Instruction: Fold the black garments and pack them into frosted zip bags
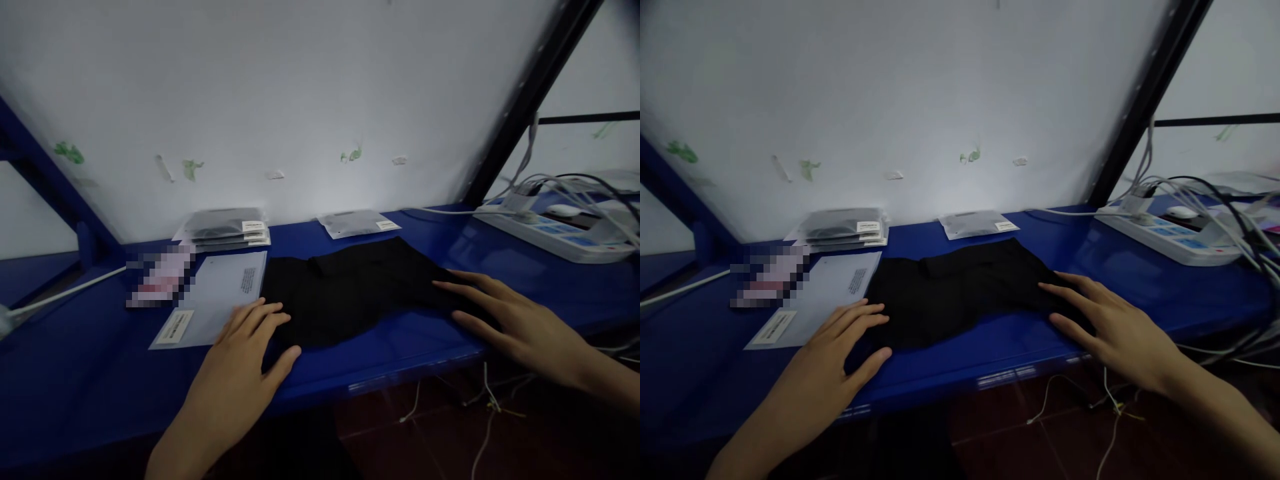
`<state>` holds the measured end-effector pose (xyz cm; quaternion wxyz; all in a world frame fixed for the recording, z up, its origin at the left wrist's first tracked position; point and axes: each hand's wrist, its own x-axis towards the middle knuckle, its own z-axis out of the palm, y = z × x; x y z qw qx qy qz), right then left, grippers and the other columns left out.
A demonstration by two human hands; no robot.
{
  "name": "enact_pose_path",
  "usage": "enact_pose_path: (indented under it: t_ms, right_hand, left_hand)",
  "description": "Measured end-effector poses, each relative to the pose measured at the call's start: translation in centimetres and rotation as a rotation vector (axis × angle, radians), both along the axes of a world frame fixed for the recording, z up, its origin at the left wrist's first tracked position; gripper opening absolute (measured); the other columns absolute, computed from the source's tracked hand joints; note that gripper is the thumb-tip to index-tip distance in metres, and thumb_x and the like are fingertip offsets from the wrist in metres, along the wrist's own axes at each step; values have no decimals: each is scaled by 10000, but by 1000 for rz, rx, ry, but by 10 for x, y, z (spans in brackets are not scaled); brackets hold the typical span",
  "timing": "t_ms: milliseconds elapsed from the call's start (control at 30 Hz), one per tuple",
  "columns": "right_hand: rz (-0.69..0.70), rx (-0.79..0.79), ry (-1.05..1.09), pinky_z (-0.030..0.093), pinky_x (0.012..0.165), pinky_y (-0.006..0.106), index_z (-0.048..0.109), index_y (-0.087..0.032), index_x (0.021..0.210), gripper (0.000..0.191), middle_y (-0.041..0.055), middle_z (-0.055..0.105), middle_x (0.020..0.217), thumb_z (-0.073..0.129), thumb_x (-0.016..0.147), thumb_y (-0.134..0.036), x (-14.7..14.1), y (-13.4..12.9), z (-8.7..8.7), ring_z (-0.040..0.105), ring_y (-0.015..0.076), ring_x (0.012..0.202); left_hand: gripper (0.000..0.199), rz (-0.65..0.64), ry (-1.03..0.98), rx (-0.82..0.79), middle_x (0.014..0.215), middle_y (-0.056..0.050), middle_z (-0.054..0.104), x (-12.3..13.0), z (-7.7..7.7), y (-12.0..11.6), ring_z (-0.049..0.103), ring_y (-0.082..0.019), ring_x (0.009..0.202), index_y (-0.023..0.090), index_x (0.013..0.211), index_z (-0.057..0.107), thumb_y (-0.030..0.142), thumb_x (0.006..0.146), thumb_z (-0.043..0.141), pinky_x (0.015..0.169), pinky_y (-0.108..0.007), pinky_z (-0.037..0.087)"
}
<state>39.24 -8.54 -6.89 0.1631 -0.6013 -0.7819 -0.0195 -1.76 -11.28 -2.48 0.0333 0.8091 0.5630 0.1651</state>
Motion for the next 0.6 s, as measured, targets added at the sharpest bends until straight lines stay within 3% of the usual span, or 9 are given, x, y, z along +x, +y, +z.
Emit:
enact_pose_path:
  t_ms: [267,433,600]
  right_hand:
    - [-10,-8,3,419,1082,507,409,-434,1430,518,-2,374,1531,394,932,-577,0,2,-3,453,297,1340]
    - [8,8,70,438,1055,528,478,-405,1381,510,16,401,1510,459,904,-582,-2,2,0,488,320,1304]
    - [25,132,268,429,1067,481,534,-326,1307,443,68,523,1390,461,924,-536,-5,10,22,535,296,1253]
  left_hand:
    - [384,6,-13,8,1398,-11,542,-1,-2,1,422,-281,1361,310,1260,576,501,944,468,1098,-558,382]
    - [275,24,-75,18,1323,7,587,-5,-4,2,461,-270,1314,307,1093,619,494,929,503,1079,-524,404]
    - [233,25,-104,146,1099,-14,663,7,15,13,539,-264,1171,268,957,618,454,953,478,1015,-499,429]
